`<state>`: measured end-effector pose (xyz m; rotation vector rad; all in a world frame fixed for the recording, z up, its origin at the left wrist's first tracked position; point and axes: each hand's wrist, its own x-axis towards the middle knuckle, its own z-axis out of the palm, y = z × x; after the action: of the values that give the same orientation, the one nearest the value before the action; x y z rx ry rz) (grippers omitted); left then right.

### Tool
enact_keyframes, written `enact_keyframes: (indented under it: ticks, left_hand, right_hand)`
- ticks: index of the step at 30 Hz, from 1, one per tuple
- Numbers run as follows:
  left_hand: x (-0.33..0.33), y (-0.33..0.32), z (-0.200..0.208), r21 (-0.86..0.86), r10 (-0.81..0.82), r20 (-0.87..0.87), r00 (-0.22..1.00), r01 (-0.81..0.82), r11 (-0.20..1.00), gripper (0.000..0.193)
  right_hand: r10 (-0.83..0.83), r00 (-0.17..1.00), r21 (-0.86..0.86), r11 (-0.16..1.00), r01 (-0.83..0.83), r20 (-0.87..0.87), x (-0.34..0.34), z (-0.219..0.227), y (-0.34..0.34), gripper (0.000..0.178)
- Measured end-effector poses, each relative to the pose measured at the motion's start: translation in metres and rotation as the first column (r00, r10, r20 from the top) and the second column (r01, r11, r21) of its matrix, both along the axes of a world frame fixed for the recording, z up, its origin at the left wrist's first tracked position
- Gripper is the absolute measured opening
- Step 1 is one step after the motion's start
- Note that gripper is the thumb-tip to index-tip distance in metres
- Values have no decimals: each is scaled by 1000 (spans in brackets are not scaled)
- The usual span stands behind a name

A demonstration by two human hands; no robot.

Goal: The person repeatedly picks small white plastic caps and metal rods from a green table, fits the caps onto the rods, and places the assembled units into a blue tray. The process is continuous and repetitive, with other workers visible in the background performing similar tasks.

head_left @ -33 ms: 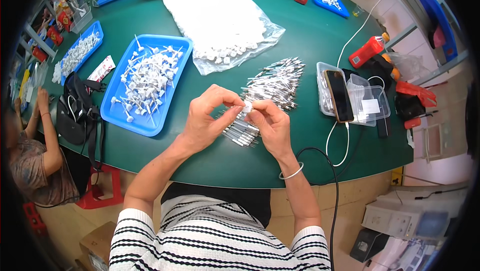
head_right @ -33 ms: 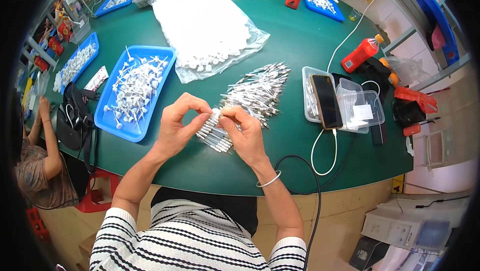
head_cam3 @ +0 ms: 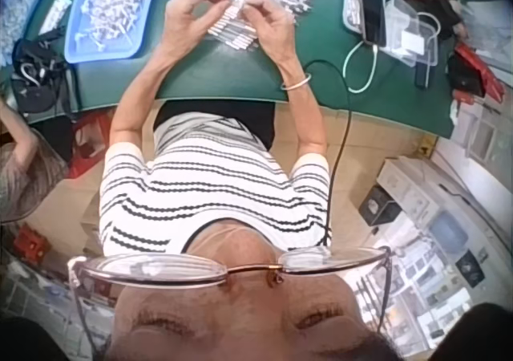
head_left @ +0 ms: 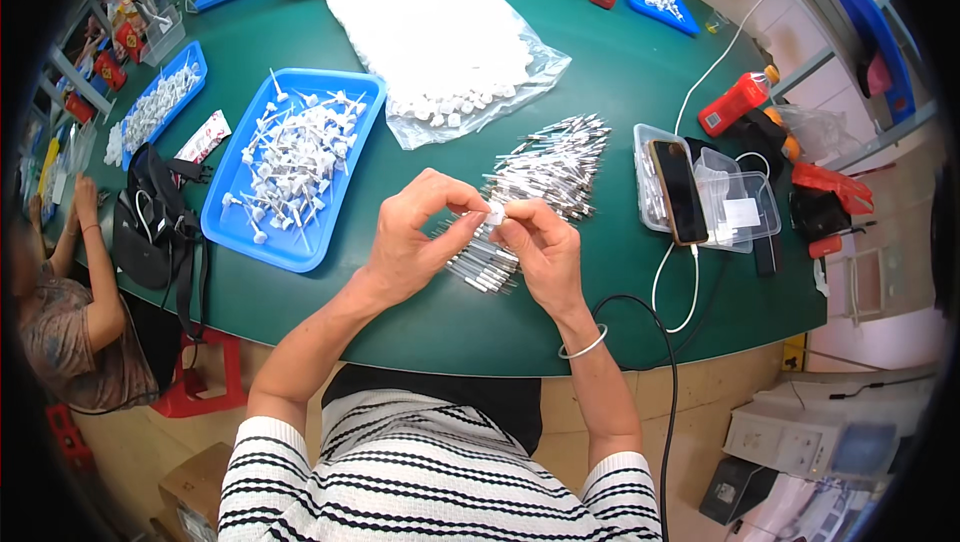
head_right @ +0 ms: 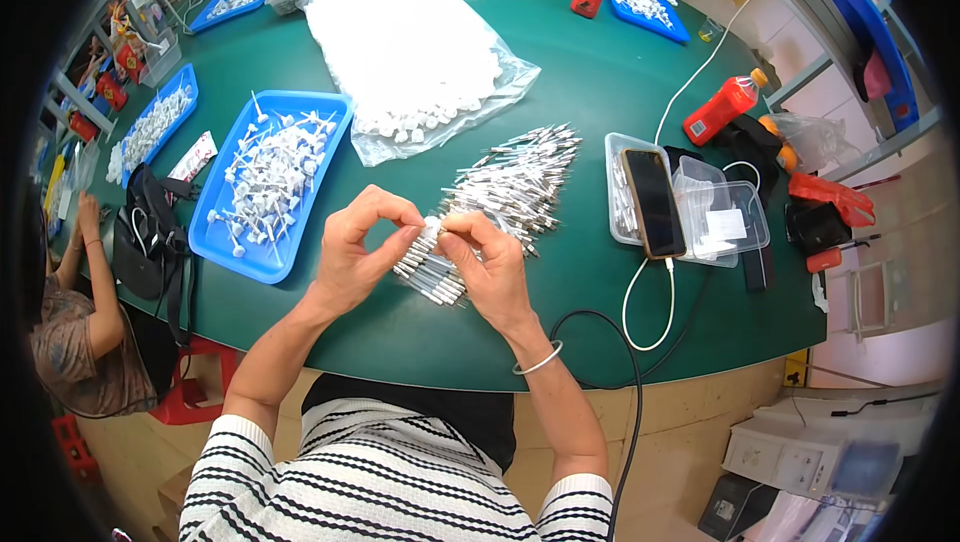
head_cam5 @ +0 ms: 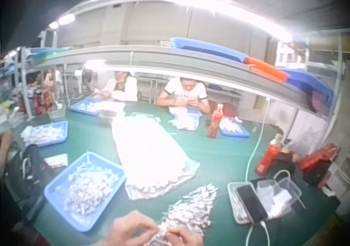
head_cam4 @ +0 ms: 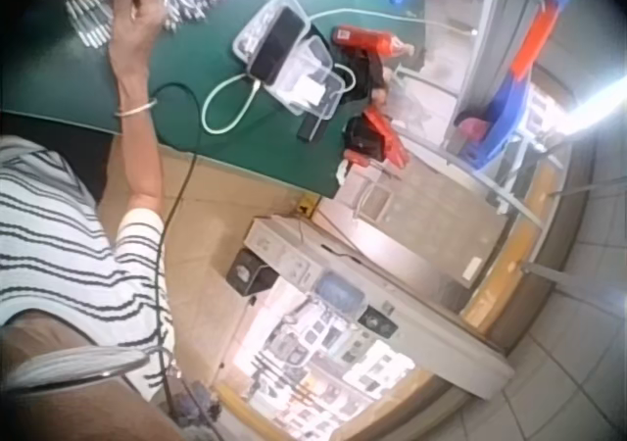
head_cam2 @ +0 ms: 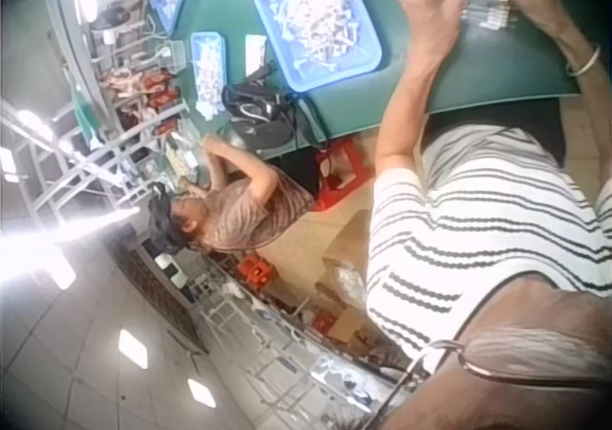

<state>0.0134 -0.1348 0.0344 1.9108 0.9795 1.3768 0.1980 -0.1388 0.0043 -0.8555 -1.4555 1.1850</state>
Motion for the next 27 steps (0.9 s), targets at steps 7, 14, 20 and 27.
enact_keyframes:
  ticks: [7,14,20,27]
  left_hand:
    - [6,-1,-8,152,105,-13,994,-102,983,14]
    - [14,-3,-16,-36,86,240,967,-80,996,14]
    - [13,-6,-16,-111,25,183,983,-4,994,11]
    - [10,-6,-12,-392,-24,454,891,224,892,11]
  right_hand:
    - [-42,997,8,999,43,-59,-6,3,-2,9]
    - [-117,993,76,990,119,-34,-3,0,0,11]
    - [-168,984,190,970,155,55,-3,1,1,12]
    - [-123,991,129,985,114,59,-2,-1,-1,13]
